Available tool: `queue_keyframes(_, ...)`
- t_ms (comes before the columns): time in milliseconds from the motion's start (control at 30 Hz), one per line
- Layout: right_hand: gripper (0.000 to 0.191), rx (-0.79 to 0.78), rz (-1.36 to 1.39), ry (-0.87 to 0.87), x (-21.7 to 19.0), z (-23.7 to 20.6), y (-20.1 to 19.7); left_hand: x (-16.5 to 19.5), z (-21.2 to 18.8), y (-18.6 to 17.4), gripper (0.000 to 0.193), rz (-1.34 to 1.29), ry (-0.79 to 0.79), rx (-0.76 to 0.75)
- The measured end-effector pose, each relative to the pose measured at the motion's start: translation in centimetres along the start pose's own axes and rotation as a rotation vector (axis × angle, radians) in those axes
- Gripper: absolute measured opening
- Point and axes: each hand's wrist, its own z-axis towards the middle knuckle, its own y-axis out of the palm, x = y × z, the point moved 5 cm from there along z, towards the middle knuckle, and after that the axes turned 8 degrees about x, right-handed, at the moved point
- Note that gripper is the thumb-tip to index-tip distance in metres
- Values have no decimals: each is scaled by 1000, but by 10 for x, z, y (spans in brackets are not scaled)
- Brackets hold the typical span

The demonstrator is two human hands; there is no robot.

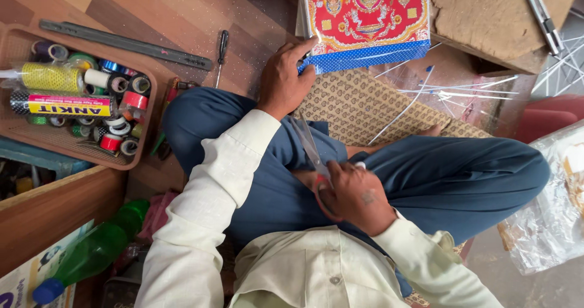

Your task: The person assembles religious cards by applying blue decorative tape to the edges of printed images mounted on cardboard. They use scissors to trim the tape and a utility knife to score the cardboard, then stack the finished cards.

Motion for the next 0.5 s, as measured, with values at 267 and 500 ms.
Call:
queue_keyframes(267,32,90,-119,237,21,8,-12,5,3,2,50,10,-16,-36)
queue_keyframes(500,59,83,-448,-31,-4,3,26,12,4,-1,54,147,-38,-103)
